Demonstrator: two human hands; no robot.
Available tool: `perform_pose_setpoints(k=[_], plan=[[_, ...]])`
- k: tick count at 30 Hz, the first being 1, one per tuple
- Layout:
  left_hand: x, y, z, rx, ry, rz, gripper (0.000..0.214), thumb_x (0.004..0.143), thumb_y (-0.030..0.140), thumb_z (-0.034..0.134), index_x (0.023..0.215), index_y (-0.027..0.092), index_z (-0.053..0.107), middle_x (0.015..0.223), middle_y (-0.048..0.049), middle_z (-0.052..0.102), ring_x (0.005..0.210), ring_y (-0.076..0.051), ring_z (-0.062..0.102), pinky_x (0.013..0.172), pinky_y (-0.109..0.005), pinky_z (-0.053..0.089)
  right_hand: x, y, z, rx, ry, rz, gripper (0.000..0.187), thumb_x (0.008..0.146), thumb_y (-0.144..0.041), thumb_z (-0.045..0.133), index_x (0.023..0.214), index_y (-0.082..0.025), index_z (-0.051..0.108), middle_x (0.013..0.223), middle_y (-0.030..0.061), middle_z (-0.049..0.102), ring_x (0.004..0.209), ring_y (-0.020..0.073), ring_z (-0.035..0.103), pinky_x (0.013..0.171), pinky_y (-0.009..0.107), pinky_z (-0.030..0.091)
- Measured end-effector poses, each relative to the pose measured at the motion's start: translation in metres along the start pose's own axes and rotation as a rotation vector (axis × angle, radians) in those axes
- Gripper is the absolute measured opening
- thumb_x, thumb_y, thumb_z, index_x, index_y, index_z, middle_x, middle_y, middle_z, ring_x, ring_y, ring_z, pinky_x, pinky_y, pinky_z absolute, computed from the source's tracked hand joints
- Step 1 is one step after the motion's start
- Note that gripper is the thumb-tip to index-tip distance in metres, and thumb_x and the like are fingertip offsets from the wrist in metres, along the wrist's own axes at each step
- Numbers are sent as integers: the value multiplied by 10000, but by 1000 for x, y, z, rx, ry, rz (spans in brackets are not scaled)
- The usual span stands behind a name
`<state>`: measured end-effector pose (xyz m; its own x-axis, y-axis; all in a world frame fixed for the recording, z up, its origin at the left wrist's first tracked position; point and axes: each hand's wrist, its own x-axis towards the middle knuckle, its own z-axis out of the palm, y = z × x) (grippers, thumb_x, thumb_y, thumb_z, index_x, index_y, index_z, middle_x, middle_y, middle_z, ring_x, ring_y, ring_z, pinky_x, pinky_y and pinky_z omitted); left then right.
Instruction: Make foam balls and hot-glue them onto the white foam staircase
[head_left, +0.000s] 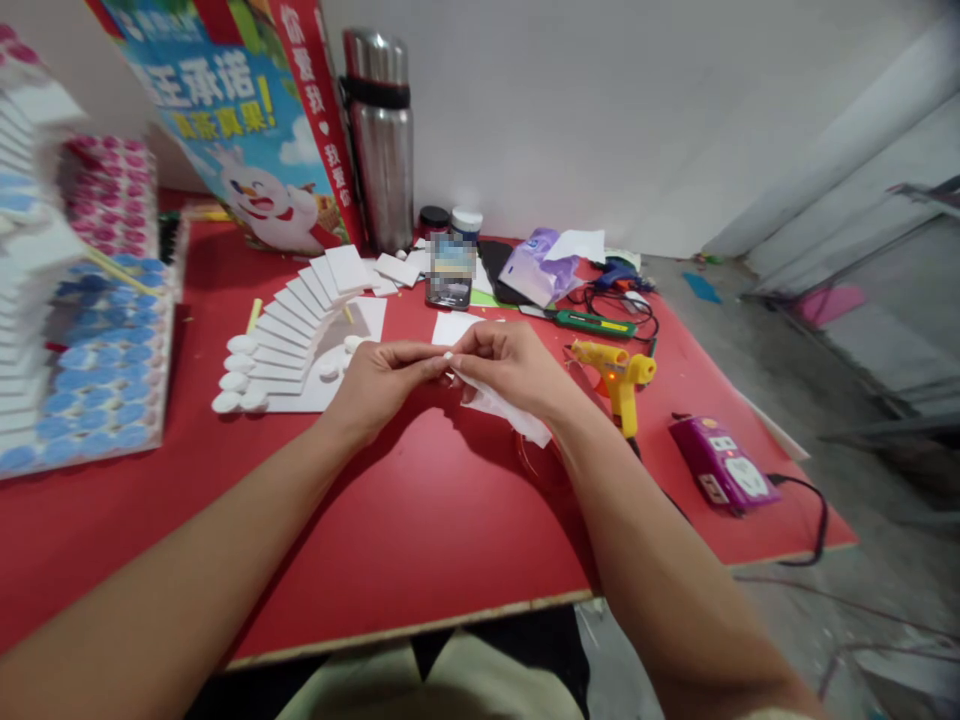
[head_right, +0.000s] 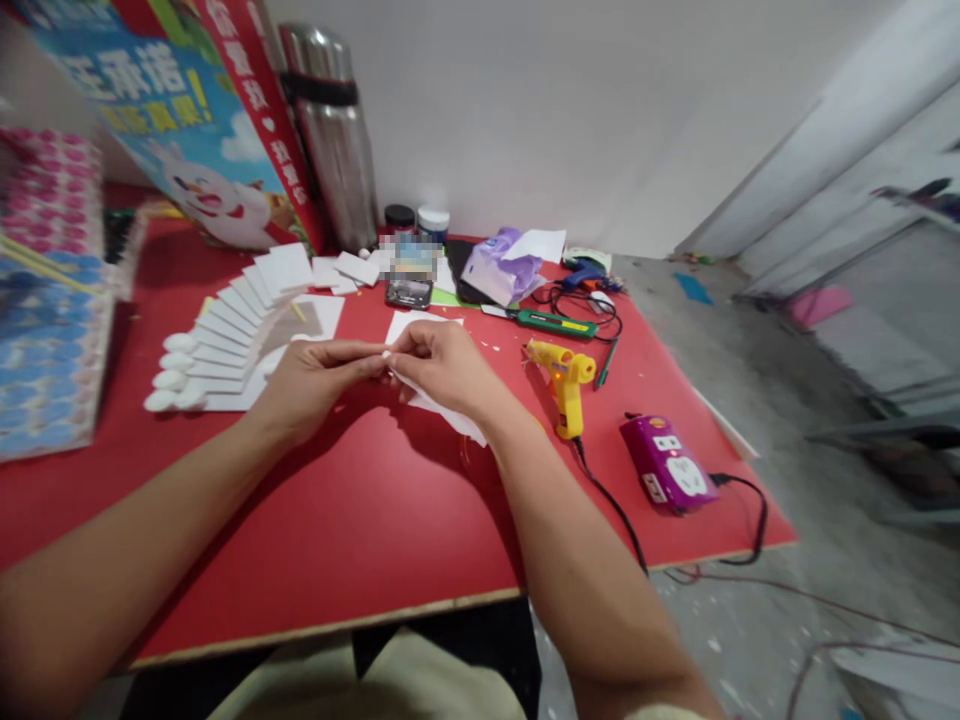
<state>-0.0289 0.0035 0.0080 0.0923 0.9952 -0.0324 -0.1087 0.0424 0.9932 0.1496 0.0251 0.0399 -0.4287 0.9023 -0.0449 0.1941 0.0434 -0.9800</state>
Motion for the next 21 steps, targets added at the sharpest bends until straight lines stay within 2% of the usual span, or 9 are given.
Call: perform_pose_setpoints(k=[4, 8, 11, 16, 18, 21], plan=[[-2, 3, 3, 122, 22, 77, 131, 773, 295, 819, 818, 174, 837, 782, -62, 771, 722, -182, 693, 699, -307, 564, -1, -1, 0, -77, 2, 34, 118, 868, -142, 645, 756, -179, 642, 616, -8, 693, 553, 138, 690, 559, 244, 546], [-2, -2, 3, 204, 48, 131, 147, 816, 310, 776, 849, 177, 829, 825, -64, 771, 722, -180, 698, 700, -311, 570, 0, 0, 1, -81, 58, 42, 124, 877, -181, 657, 754, -178, 640, 622, 9, 705, 558, 148, 682, 571, 261, 532], [-3, -9, 3, 127, 76, 77, 202, 798, 359, 796, 856, 166, 815, 818, -69, 765, 715, -192, 703, 696, -335, 596, 0, 2, 4, -186, 102, -17, 115, 866, -209, 659, 754, -184, 651, 665, 21, 711, 597, 155, 674, 569, 261, 503], [-5, -10, 7, 12, 123, 43, 287, 741, 419, 845, 856, 161, 802, 765, -56, 741, 684, -189, 691, 610, -311, 597, -1, 4, 14, -424, 255, -124, 124, 858, -205, 629, 734, -205, 623, 674, 21, 692, 592, 144, 617, 555, 252, 437], [-4, -7, 6, 0, 116, 57, 268, 739, 406, 848, 845, 165, 797, 751, -50, 735, 674, -178, 675, 604, -304, 590, -2, 3, 11, -349, 253, -96, 149, 862, -246, 658, 723, -206, 622, 649, 17, 675, 583, 146, 607, 549, 250, 436], [1, -5, 2, -4, 83, 120, 183, 759, 342, 833, 833, 179, 796, 722, -31, 716, 647, -151, 637, 617, -292, 571, -2, -4, -4, 44, 86, 130, 304, 899, -474, 679, 782, -194, 664, 679, 50, 708, 620, 190, 670, 557, 276, 504]])
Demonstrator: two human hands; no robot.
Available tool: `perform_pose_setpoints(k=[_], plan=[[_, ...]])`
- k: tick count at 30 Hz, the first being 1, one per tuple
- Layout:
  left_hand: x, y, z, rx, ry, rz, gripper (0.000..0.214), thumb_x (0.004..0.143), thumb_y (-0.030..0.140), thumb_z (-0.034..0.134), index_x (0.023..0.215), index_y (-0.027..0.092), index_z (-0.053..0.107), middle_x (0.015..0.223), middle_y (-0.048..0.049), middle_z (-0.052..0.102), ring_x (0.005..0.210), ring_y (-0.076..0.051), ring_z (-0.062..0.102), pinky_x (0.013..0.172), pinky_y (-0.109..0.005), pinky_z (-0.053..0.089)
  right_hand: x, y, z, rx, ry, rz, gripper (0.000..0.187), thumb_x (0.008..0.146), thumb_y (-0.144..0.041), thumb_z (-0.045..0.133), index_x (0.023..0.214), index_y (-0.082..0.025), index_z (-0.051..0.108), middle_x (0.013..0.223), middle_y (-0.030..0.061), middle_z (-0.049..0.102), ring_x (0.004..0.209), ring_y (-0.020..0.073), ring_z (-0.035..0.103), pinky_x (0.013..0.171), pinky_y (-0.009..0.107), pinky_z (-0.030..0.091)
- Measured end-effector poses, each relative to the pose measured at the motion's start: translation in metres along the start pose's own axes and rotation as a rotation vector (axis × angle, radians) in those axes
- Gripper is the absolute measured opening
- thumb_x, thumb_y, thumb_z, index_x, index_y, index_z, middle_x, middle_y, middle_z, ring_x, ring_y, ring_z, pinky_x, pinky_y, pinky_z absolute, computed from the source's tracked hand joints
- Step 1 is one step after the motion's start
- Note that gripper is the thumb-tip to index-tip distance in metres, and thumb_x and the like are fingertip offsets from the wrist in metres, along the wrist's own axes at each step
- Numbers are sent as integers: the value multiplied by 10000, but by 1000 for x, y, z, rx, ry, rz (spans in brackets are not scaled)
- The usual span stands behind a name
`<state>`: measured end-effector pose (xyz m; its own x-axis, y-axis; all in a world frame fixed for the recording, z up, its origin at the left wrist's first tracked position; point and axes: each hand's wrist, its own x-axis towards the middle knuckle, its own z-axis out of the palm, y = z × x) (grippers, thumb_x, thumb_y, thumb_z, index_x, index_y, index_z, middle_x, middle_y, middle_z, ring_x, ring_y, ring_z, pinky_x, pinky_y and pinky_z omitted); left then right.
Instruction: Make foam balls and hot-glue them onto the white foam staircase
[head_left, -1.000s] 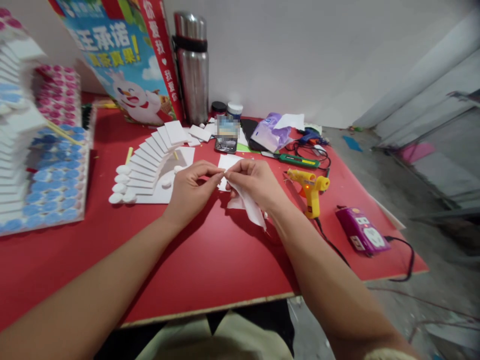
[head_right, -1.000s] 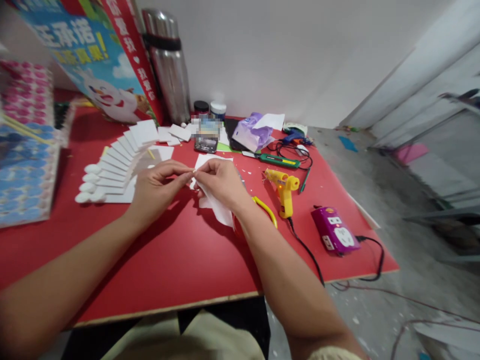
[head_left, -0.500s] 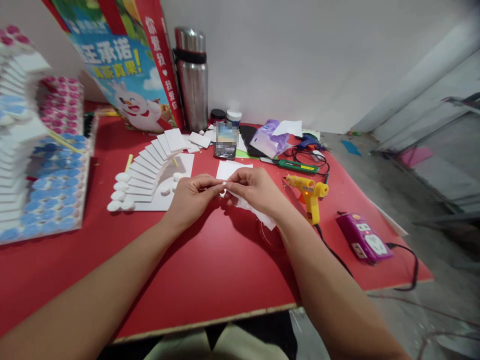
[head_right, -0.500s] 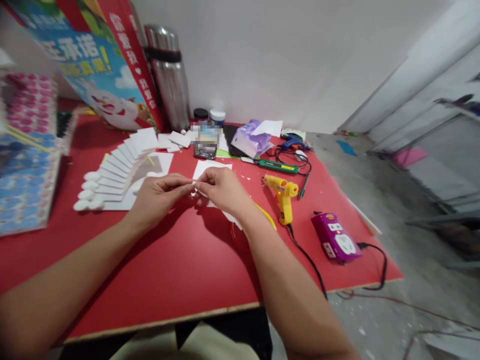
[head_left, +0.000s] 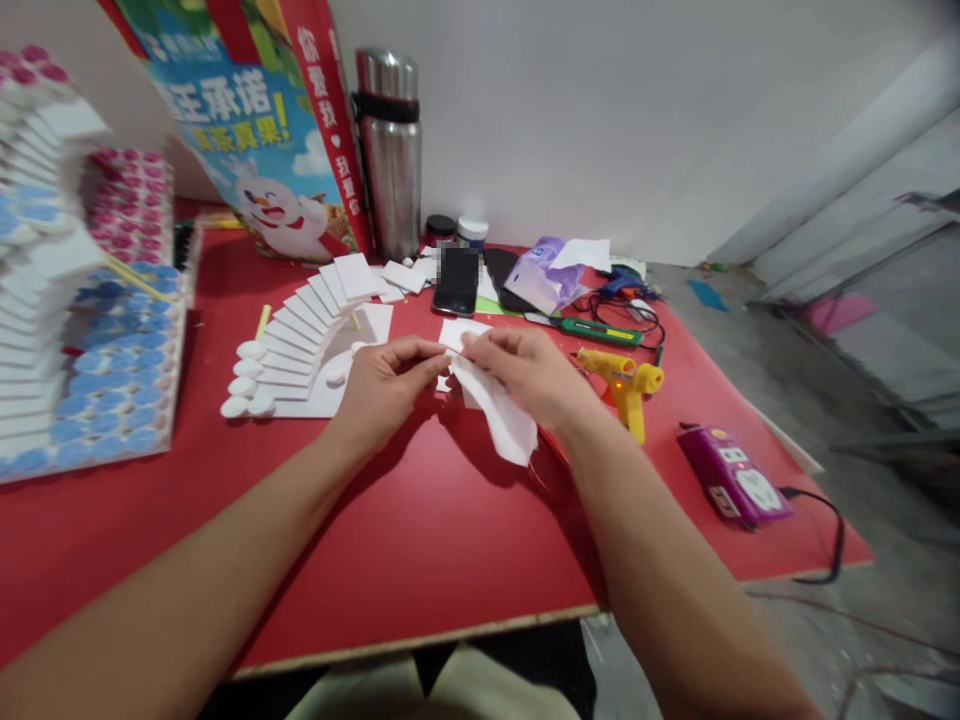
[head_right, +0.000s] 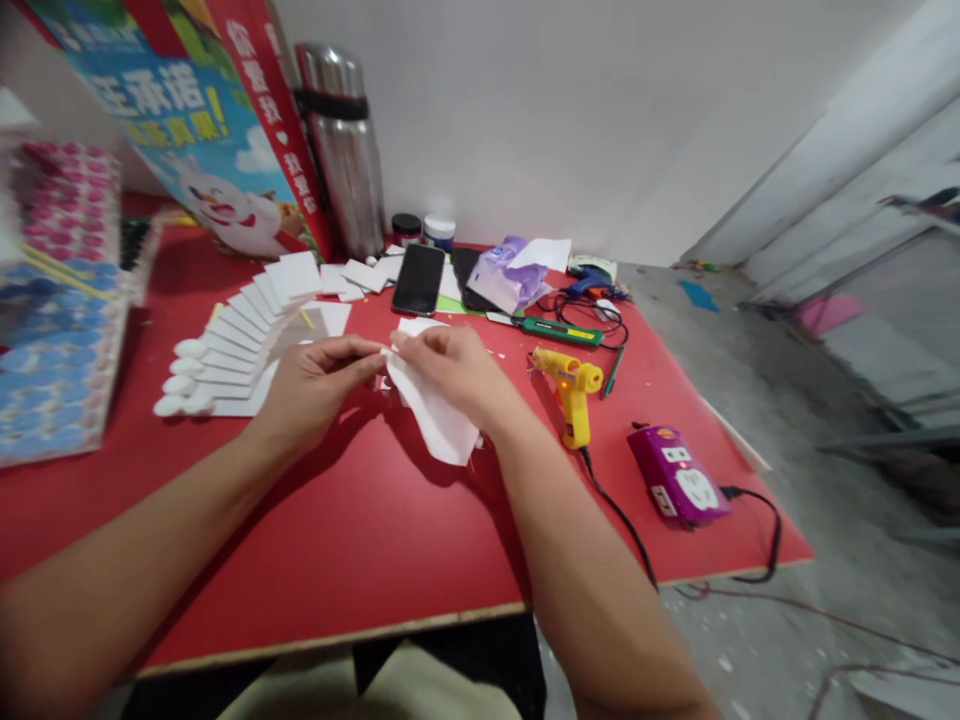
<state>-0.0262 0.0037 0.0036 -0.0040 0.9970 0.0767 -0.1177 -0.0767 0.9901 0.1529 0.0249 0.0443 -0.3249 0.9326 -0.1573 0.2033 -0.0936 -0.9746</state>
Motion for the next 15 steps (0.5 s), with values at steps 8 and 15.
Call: perform_pose_setpoints(k=[8, 15], plan=[[7, 4, -10, -26, -61, 37, 109, 792, 301, 805, 821, 198, 794, 697, -28, 685, 605, -144, 583, 602, -312, 522, -1, -7, -2, 613, -338, 304, 382, 1051, -446, 436, 991, -141, 658, 859, 151, 773, 710, 258, 748, 709, 459, 630], [7, 7, -6, 86, 17, 84, 42, 744, 240, 809, 752, 199, 804, 684, -11, 693, 632, -136, 578, 646, -285, 510, -4, -6, 8, 596, -172, 329, 124, 966, -279, 654, 961, -159, 685, 800, 54, 744, 667, 182, 701, 703, 394, 663]])
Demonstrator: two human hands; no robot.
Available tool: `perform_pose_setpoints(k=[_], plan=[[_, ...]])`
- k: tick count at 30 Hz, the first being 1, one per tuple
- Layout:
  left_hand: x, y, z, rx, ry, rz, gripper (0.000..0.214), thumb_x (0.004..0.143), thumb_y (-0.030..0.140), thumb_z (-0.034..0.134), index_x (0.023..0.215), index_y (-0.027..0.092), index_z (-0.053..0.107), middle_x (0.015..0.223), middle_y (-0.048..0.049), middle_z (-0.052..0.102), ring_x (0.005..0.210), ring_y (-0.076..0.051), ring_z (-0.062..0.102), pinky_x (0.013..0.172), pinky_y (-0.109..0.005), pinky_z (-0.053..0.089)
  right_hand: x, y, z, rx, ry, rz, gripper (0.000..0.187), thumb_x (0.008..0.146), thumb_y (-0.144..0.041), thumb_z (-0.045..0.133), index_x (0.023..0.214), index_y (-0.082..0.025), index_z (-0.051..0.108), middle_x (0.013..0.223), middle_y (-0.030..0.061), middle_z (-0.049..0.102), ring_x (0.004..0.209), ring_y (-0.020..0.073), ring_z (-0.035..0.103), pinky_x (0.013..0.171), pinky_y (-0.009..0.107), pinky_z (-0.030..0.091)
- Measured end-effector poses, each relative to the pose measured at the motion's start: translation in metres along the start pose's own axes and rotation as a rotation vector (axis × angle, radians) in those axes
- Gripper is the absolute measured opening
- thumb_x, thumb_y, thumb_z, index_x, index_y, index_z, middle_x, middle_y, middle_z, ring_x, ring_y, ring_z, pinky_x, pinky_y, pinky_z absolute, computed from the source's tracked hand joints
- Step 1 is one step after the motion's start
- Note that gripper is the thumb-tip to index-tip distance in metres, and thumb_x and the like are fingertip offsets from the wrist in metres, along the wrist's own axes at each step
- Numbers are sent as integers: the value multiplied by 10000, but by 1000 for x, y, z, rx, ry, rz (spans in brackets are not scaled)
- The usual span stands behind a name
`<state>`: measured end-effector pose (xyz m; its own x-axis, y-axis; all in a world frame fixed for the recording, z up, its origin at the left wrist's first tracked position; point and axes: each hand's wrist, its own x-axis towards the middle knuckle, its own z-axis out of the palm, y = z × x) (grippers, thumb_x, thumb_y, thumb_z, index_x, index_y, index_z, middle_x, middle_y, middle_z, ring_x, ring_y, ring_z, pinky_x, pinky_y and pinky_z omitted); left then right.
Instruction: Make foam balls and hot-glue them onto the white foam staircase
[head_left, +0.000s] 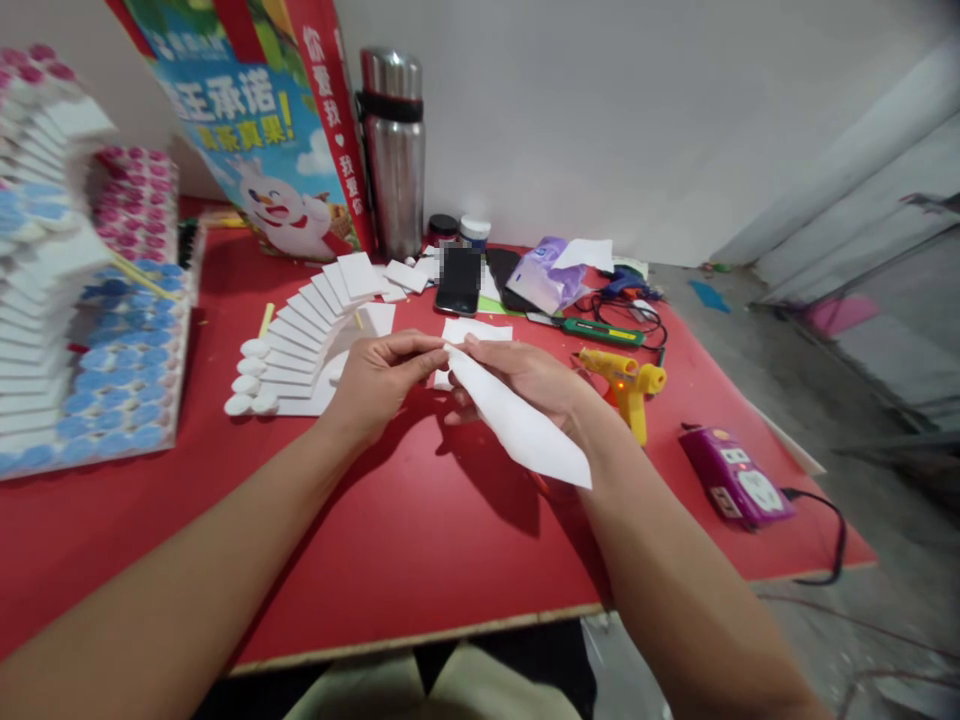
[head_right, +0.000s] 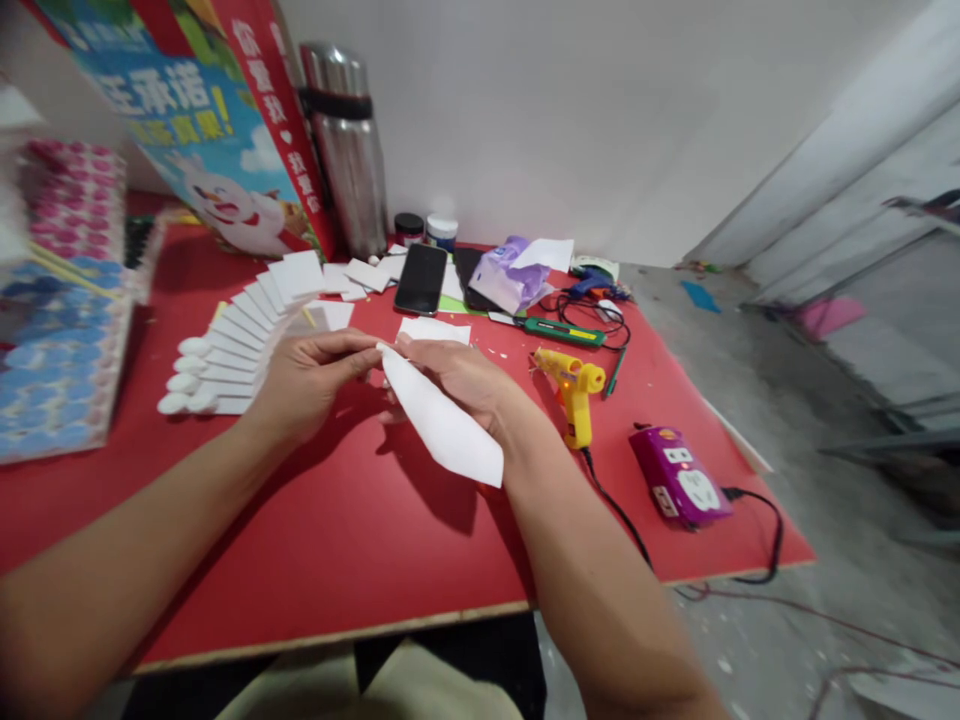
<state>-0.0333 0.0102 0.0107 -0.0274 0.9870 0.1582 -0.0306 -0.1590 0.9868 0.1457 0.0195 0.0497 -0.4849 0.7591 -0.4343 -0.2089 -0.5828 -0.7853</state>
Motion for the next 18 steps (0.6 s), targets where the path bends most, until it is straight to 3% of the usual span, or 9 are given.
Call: perform_pose_setpoints(k=[5, 10, 15, 18], plan=[[-1, -1, 2, 7, -1, -14, 90, 737, 280, 828, 762, 195, 812, 660, -12, 692, 632, -132, 578, 642, -274, 499, -2, -4, -3, -129, 11, 6, 98, 854, -218, 775, 896, -146, 726, 747, 49, 748, 593, 161, 690, 527, 257, 585], [-3, -2, 3, -13, 8, -48, 185, 709, 352, 857, 785, 187, 819, 727, -45, 751, 658, -154, 616, 655, -293, 529, 1, -1, -4, -272, 105, -57, 149, 761, -233, 836, 813, -164, 715, 626, -11, 680, 498, 98, 564, 442, 194, 441], [-7, -6, 5, -41, 33, -91, 194, 736, 356, 843, 832, 188, 825, 742, -43, 756, 645, -146, 622, 627, -280, 529, 6, 7, 1, -515, 256, -243, 194, 780, -339, 795, 747, -190, 674, 580, -30, 615, 479, 98, 488, 435, 219, 329], [-11, -6, 8, 49, 84, -35, 158, 776, 337, 812, 827, 188, 820, 733, -31, 747, 643, -147, 624, 622, -279, 531, 10, 13, 4, -762, 390, -490, 176, 787, -297, 746, 677, -186, 664, 616, -9, 628, 561, 116, 517, 500, 234, 353]])
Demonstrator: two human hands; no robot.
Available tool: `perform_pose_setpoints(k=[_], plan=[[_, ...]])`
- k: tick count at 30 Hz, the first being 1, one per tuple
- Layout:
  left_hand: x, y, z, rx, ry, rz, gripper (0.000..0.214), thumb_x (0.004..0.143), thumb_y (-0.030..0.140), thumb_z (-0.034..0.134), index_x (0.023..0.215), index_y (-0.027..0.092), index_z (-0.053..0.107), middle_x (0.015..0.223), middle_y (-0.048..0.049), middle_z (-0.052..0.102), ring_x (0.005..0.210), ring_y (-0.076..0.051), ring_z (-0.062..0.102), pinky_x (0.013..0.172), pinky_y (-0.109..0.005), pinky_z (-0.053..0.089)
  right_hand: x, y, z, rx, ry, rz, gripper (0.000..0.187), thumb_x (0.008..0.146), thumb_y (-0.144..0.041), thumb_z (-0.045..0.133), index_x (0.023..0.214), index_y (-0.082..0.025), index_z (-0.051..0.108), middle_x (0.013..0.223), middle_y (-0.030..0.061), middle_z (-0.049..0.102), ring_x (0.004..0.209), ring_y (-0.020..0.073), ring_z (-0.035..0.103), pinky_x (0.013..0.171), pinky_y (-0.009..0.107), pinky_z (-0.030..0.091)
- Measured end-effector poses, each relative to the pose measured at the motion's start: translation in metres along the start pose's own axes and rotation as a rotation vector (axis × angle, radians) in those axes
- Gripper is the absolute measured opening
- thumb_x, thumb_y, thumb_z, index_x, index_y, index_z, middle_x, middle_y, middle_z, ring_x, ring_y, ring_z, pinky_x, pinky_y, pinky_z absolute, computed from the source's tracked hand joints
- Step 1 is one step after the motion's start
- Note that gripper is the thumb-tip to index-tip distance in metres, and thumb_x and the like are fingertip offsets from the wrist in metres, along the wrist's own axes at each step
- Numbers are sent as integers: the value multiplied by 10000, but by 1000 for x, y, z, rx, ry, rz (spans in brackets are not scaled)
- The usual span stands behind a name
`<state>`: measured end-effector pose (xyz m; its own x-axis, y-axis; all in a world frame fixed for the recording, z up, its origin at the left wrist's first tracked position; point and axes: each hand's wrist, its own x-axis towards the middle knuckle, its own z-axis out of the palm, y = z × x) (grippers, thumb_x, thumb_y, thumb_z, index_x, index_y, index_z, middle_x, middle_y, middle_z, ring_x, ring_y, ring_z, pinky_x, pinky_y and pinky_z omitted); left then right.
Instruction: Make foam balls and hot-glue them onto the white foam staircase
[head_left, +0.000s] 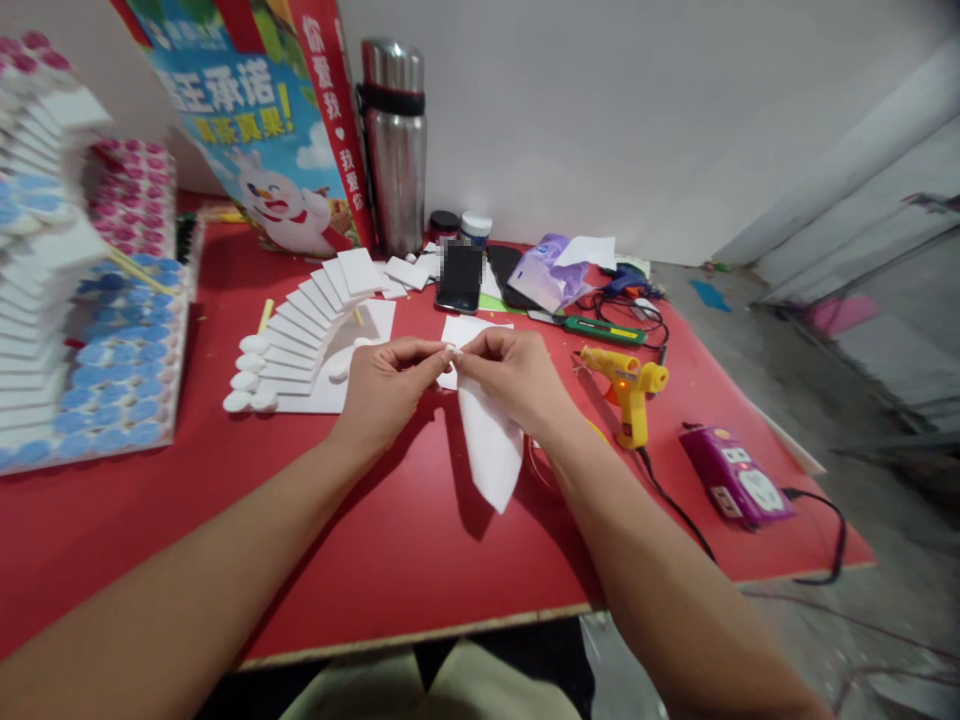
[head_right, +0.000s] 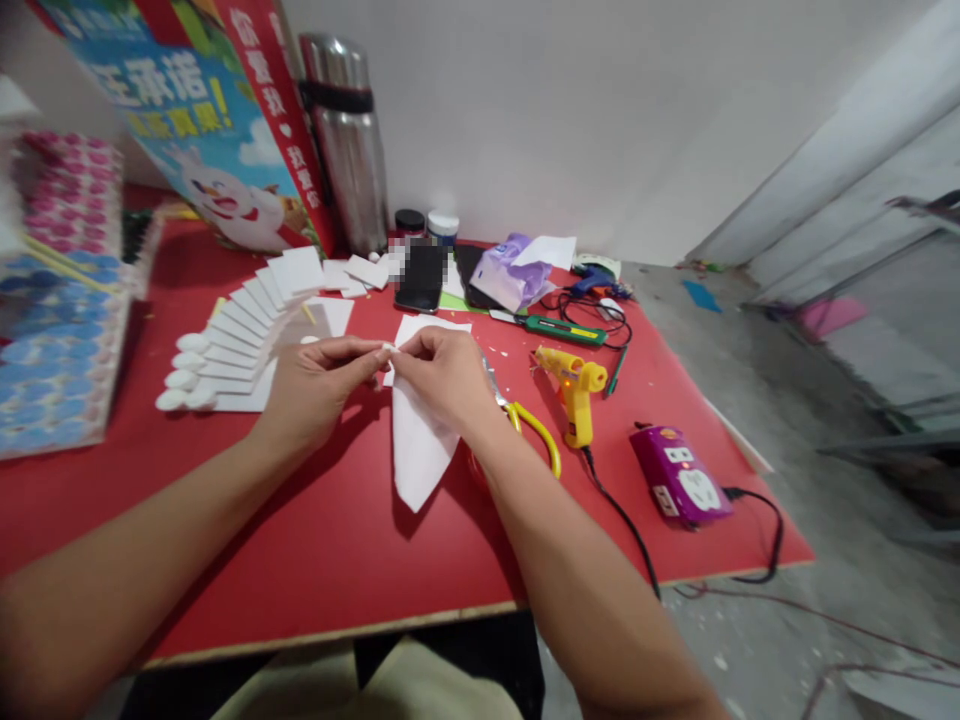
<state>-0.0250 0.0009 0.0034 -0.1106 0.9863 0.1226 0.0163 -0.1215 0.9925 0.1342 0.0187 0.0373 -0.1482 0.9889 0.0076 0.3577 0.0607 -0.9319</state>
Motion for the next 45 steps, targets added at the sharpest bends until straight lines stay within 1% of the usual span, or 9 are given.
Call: perform_pose_setpoints(k=[4, 8, 14, 24, 34, 37, 40, 42, 45], plan=[[-3, 0, 0, 231, 73, 311, 116, 864, 270, 723, 831, 202, 811, 804, -33, 757, 738, -165, 666, 687, -291, 533, -1, 3, 7, -70, 64, -166, 150, 800, -253, 686, 669, -181, 673, 659, 4, 644, 641, 132, 540, 571, 247, 384], [-3, -3, -2, 393, 68, 547, 169, 930, 221, 646, 906, 218, 813, 847, -44, 759, 791, -173, 682, 748, -308, 533, -3, 1, 8, 68, 22, -77, 190, 783, -343, 727, 707, -173, 690, 679, 11, 642, 635, 131, 526, 562, 246, 392], [-4, -5, -1, 484, 41, 678, 219, 955, 189, 615, 1041, 209, 815, 974, -72, 777, 899, -190, 702, 831, -322, 540, -5, -4, 4, 146, 18, 35, 195, 766, -352, 745, 728, -168, 694, 652, 6, 631, 577, 118, 506, 514, 241, 364], [6, -6, -5, 29, -135, 163, 138, 836, 315, 802, 941, 236, 844, 920, -55, 789, 809, -187, 713, 780, -330, 578, 0, -1, -10, -39, -40, -125, 176, 804, -303, 708, 689, -172, 690, 653, 7, 632, 618, 127, 508, 560, 250, 361], [2, 1, -6, 181, -163, 270, 145, 904, 314, 727, 933, 209, 824, 946, -55, 788, 882, -196, 713, 847, -324, 565, 1, -2, -11, -164, -12, -99, 146, 816, -253, 733, 710, -162, 692, 655, 8, 656, 584, 113, 523, 528, 230, 359], [3, 2, -8, 130, -173, 233, 159, 904, 335, 727, 949, 206, 807, 952, -50, 778, 894, -200, 710, 871, -333, 559, 4, -3, -24, 91, -176, 122, 296, 864, -434, 738, 751, -175, 651, 609, 0, 623, 494, 108, 495, 471, 225, 377], [5, 4, -8, 19, -178, 177, 137, 893, 329, 740, 964, 232, 805, 956, -36, 782, 913, -203, 716, 891, -347, 566, 10, -3, -36, 512, -452, 406, 501, 1018, -601, 430, 796, -185, 598, 678, 65, 690, 544, 172, 622, 585, 327, 559], [6, 5, -8, -28, -171, 158, 115, 884, 321, 750, 953, 248, 808, 948, -36, 784, 907, -208, 719, 886, -367, 579, 12, -3, -36, 715, -618, 530, 578, 1072, -546, 201, 878, -173, 597, 768, 117, 735, 671, 231, 715, 714, 438, 618], [7, 8, -9, -23, -152, 191, 88, 878, 319, 758, 918, 258, 806, 954, -47, 781, 925, -224, 717, 904, -409, 586, 12, -3, -27, 834, -739, 591, 561, 1088, -391, 112, 984, -145, 605, 850, 136, 758, 801, 260, 762, 807, 492, 624]])
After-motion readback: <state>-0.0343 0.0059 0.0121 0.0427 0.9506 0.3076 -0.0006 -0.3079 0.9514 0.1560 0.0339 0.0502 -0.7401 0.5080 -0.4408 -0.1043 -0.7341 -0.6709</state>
